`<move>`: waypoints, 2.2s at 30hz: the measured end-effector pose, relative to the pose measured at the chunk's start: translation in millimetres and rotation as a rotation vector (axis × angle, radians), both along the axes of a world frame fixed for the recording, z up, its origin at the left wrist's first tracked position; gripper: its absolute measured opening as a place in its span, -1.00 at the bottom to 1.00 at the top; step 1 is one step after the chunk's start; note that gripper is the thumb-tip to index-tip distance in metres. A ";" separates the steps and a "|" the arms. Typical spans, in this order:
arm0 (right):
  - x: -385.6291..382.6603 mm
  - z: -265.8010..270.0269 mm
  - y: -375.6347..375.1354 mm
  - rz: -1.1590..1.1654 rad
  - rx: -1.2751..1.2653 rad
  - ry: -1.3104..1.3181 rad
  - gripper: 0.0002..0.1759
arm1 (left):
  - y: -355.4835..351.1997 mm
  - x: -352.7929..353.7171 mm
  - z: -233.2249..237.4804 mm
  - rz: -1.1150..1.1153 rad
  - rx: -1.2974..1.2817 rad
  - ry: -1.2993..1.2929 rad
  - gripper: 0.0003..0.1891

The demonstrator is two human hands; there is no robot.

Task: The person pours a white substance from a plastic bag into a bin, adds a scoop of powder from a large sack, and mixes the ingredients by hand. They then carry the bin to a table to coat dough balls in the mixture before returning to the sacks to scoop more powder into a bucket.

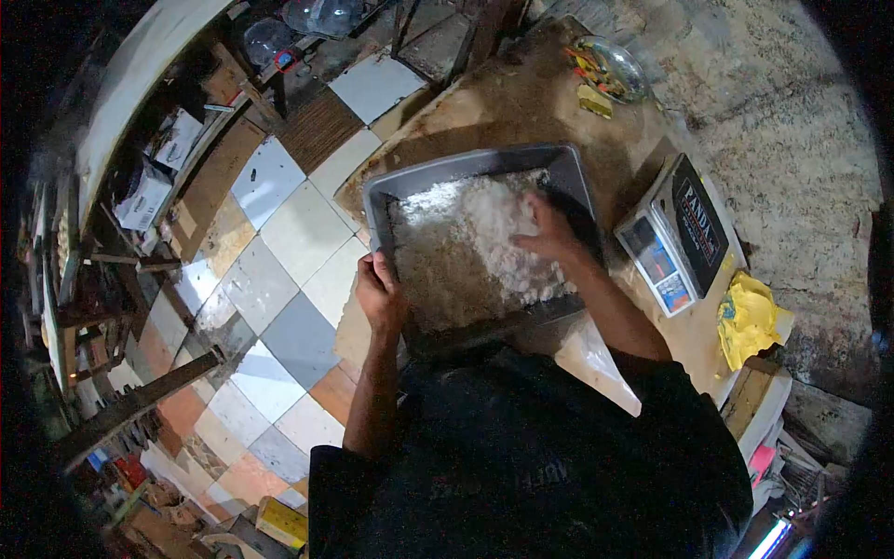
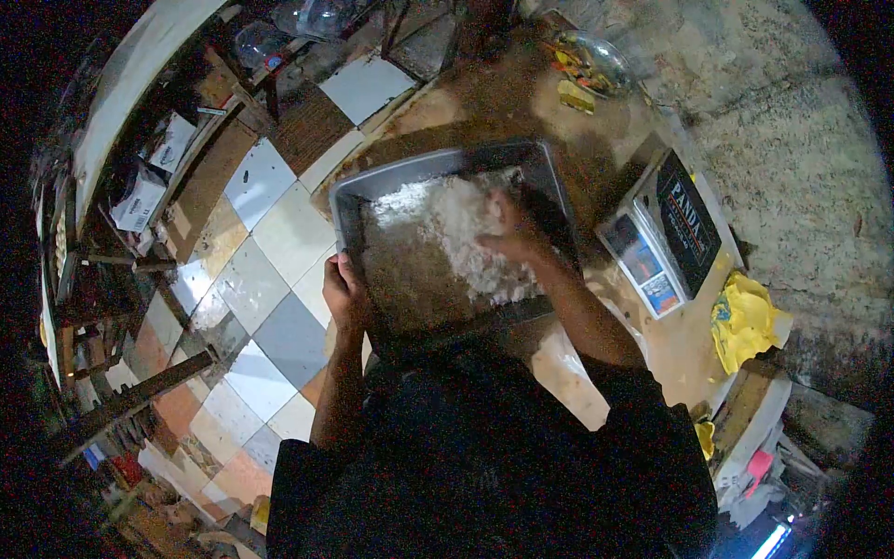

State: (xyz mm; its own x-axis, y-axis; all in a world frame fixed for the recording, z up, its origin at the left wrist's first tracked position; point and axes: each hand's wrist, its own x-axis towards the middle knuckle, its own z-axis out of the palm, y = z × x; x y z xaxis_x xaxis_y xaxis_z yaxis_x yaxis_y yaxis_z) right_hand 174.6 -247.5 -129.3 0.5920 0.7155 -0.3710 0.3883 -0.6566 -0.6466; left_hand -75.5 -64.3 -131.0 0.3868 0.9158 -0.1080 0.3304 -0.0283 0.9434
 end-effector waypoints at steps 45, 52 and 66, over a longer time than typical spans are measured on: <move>-11.3 -87.4 67.1 0.623 0.339 -0.084 0.13 | 76.1 34.7 17.4 -0.285 0.298 0.233 -0.65; 15.7 -29.9 73.5 1.110 -0.569 -0.375 0.01 | 79.5 31.8 13.5 -0.279 0.313 0.173 -0.64; 9.1 -56.6 114.6 1.092 -0.202 -0.400 -0.28 | 80.8 31.1 5.5 -0.292 0.281 0.222 -0.62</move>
State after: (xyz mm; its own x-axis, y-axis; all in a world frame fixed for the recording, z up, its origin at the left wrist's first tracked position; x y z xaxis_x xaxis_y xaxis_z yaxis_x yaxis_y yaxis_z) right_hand 183.7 -133.0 -186.0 -0.1976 0.8641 -0.4629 0.9591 0.0727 -0.2737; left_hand -44.4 16.5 -125.5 0.6286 0.7775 0.0193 0.4640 -0.3949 0.7930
